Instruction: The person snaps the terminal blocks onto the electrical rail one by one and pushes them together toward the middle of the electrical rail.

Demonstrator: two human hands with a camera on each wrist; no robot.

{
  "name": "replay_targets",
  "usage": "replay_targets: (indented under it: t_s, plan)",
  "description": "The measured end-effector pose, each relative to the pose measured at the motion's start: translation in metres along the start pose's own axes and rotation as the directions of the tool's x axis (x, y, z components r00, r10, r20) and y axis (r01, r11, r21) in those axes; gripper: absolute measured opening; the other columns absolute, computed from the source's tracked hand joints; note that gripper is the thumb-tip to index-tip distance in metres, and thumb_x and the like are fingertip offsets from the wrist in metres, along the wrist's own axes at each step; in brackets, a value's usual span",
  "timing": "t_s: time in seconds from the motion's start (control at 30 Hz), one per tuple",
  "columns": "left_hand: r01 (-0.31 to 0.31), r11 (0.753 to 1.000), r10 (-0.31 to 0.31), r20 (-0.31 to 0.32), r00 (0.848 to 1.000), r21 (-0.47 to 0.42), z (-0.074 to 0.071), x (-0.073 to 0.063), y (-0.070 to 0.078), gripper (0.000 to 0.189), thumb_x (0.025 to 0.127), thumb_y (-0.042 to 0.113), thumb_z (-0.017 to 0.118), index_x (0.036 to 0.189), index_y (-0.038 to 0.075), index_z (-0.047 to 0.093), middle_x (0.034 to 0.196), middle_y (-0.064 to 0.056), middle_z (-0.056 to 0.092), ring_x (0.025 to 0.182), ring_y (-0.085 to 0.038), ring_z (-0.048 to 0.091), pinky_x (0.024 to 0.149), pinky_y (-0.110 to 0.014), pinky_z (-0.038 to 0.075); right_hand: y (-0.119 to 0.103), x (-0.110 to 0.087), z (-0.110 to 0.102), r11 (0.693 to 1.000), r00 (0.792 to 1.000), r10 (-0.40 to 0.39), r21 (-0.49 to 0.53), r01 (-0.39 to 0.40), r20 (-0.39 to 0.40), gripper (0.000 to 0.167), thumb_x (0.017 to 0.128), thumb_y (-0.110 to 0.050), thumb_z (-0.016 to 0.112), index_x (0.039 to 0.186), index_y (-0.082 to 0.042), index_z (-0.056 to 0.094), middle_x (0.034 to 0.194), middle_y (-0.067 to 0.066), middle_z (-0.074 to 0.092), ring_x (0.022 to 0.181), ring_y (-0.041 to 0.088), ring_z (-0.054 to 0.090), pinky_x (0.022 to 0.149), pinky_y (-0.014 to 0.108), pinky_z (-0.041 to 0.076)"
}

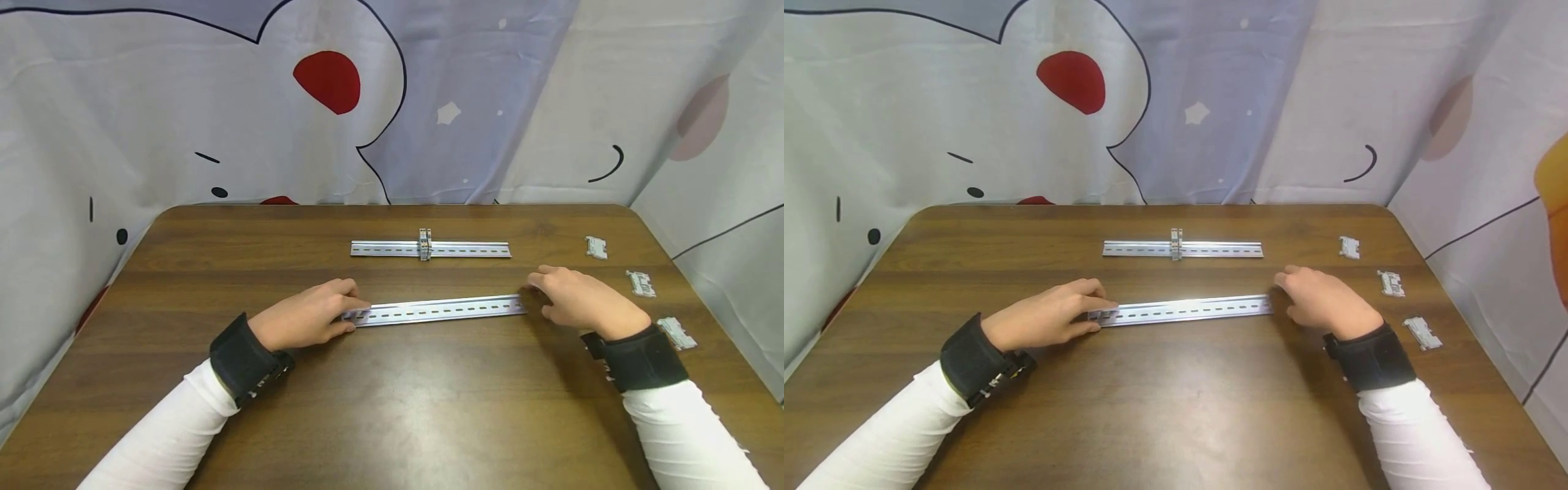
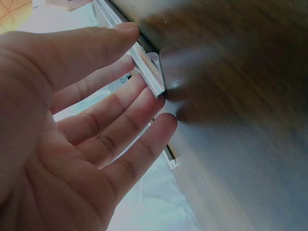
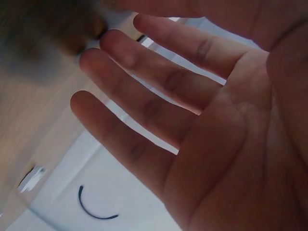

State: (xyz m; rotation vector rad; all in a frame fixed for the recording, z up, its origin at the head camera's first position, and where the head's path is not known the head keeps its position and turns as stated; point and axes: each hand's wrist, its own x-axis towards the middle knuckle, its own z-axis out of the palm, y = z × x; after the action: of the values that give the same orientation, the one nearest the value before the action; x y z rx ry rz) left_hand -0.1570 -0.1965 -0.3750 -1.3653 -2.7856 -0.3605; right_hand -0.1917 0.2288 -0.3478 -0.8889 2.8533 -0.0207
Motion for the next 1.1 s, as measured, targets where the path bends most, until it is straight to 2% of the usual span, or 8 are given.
replay_targets:
  t_s: [0.2,0.53,0.63,0.73,0.8,0.97,1.03,1.1]
  plan:
    - [-0.001,1.0,0.001,-0.004,1.0,-0.004,0.0,0.0,0.0,0.036,0.084,0.013,0.077,0.118,0.004,0.07,0.09,-0.005,0.053,0.079,-0.012,0.048,0.072,-0.026,0.046,0.028,-0.005,0.0,0.996,0.997,0.074,0.043,-0.075,0.021,0.038,0.083,-0.003,0.069,0.12,0.003,0.063,0.116,0.021,0.063,0.105,0.04,0.061,0.084,0.053,0.049]
    - [0.009,1.0,-0.009,-0.011,1.0,-0.011,0.001,0.0,0.0,0.036,0.084,0.013,0.078,0.118,0.004,0.07,0.091,-0.004,0.054,0.08,-0.012,0.048,0.071,-0.026,0.046,0.084,-0.019,0.003,0.98,0.982,0.191,0.062,-0.19,-0.006,0.041,0.084,-0.008,0.069,0.121,0.008,0.059,0.116,0.03,0.06,0.108,0.051,0.056,0.087,0.058,0.045]
    - [0.007,1.0,-0.007,-0.015,1.0,-0.011,0.002,0.0,-0.001,0.036,0.084,0.013,0.078,0.118,0.005,0.07,0.091,-0.004,0.054,0.08,-0.012,0.049,0.071,-0.026,0.047,0.096,-0.026,0.002,0.968,0.968,0.25,0.038,-0.249,-0.023,0.046,0.085,-0.011,0.068,0.124,0.012,0.057,0.119,0.036,0.054,0.11,0.056,0.051,0.089,0.062,0.042]
    - [0.008,1.0,-0.009,-0.015,1.0,-0.011,0.003,0.0,-0.001,0.035,0.084,0.013,0.078,0.117,0.005,0.071,0.091,-0.004,0.055,0.08,-0.012,0.049,0.071,-0.026,0.047,0.107,-0.035,0.0,0.946,0.946,0.325,0.019,-0.324,-0.015,0.054,0.086,-0.015,0.067,0.126,0.018,0.051,0.118,0.041,0.05,0.109,0.059,0.047,0.091,0.064,0.04]
    - [0.013,1.0,-0.013,-0.013,1.0,-0.011,0.002,0.0,-0.001,0.035,0.084,0.014,0.078,0.117,0.005,0.071,0.092,-0.004,0.055,0.081,-0.012,0.049,0.071,-0.026,0.047,0.114,-0.041,-0.001,0.93,0.93,0.368,0.013,-0.368,-0.001,0.055,0.086,-0.017,0.066,0.122,0.021,0.051,0.115,0.043,0.05,0.107,0.06,0.046,0.09,0.065,0.039]
    - [0.024,1.0,-0.024,-0.009,1.0,-0.016,0.002,0.0,0.0,0.036,0.084,0.014,0.078,0.118,0.005,0.07,0.092,-0.004,0.055,0.081,-0.012,0.049,0.071,-0.026,0.047,0.128,-0.05,-0.002,0.907,0.907,0.421,0.024,-0.421,0.02,0.039,0.084,-0.02,0.066,0.09,0.018,0.06,0.094,0.039,0.056,0.094,0.059,0.053,0.083,0.064,0.043]
    - [0.026,1.0,-0.026,-0.01,1.0,-0.016,0.002,0.0,0.001,0.037,0.084,0.014,0.078,0.118,0.005,0.07,0.091,-0.004,0.055,0.081,-0.012,0.049,0.071,-0.026,0.047,0.131,-0.052,-0.002,0.901,0.902,0.43,0.038,-0.431,0.032,0.036,0.084,-0.02,0.065,0.089,0.016,0.061,0.091,0.037,0.058,0.092,0.058,0.055,0.08,0.063,0.045]
    - [0.026,1.0,-0.026,-0.01,1.0,-0.016,0.001,0.001,0.001,0.037,0.084,0.014,0.078,0.118,0.005,0.07,0.091,-0.004,0.054,0.08,-0.012,0.049,0.071,-0.026,0.047,0.132,-0.054,-0.002,0.893,0.895,0.444,0.058,-0.446,0.046,0.039,0.085,-0.019,0.065,0.099,0.017,0.061,0.096,0.04,0.058,0.096,0.06,0.053,0.081,0.065,0.044]
